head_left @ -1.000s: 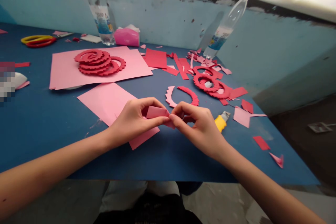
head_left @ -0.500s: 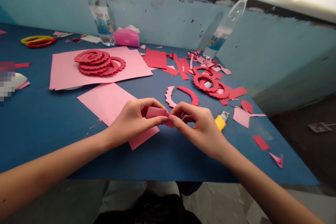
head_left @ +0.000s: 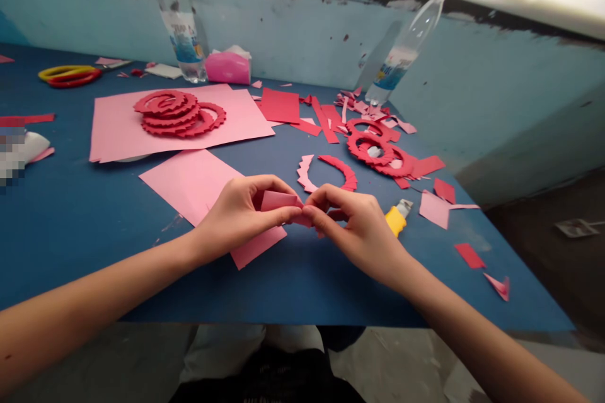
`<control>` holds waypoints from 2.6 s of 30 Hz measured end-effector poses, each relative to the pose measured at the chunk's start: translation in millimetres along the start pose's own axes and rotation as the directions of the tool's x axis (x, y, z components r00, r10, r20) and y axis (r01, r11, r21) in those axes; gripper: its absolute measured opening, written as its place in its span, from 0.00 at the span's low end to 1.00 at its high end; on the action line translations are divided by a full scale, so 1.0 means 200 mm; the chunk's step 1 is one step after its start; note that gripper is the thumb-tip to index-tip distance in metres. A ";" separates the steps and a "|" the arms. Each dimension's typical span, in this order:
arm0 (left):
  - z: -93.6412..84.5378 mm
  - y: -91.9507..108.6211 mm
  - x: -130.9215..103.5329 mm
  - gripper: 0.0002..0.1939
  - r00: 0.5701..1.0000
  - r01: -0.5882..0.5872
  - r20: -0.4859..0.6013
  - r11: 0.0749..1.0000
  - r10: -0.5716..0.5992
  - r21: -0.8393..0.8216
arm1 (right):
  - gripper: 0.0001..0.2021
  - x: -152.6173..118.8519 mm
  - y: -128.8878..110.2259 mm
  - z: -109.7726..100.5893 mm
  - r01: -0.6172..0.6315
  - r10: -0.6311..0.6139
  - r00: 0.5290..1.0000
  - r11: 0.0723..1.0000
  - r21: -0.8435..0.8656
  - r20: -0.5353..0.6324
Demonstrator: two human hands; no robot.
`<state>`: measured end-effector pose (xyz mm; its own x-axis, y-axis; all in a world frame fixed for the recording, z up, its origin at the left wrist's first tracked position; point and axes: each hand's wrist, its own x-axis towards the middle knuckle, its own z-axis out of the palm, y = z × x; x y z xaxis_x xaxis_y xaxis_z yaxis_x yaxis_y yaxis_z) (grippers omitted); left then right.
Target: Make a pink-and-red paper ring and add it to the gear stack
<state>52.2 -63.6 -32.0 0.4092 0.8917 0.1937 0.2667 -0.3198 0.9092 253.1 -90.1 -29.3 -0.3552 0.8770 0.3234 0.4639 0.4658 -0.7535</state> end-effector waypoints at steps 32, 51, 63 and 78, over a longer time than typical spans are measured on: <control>0.01 0.00 0.00 0.07 0.999 -0.046 -0.025 0.999 0.046 -0.023 | 0.07 0.00 -0.01 0.00 0.089 -0.082 0.995 0.988 -0.126 0.062; 0.00 0.02 0.00 0.10 0.997 -0.061 0.040 0.991 0.066 -0.117 | 0.09 0.00 0.00 0.00 0.074 -0.076 0.997 0.996 -0.056 -0.033; -0.02 0.03 0.00 0.08 0.996 -0.078 -0.038 0.996 0.077 -0.051 | 0.09 0.00 -0.01 -0.01 0.061 -0.063 0.995 0.998 -0.016 -0.080; 0.02 -0.01 -0.02 0.04 0.900 -0.386 -0.086 0.873 0.428 0.298 | 0.05 0.01 0.00 0.00 0.031 -0.019 0.993 0.994 0.101 -0.119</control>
<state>53.4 -66.8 -36.6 0.4068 0.6932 0.5950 0.3351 -0.7192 0.6087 252.5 -88.2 -29.7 -0.2651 0.8757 0.4036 0.3686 0.4788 -0.7968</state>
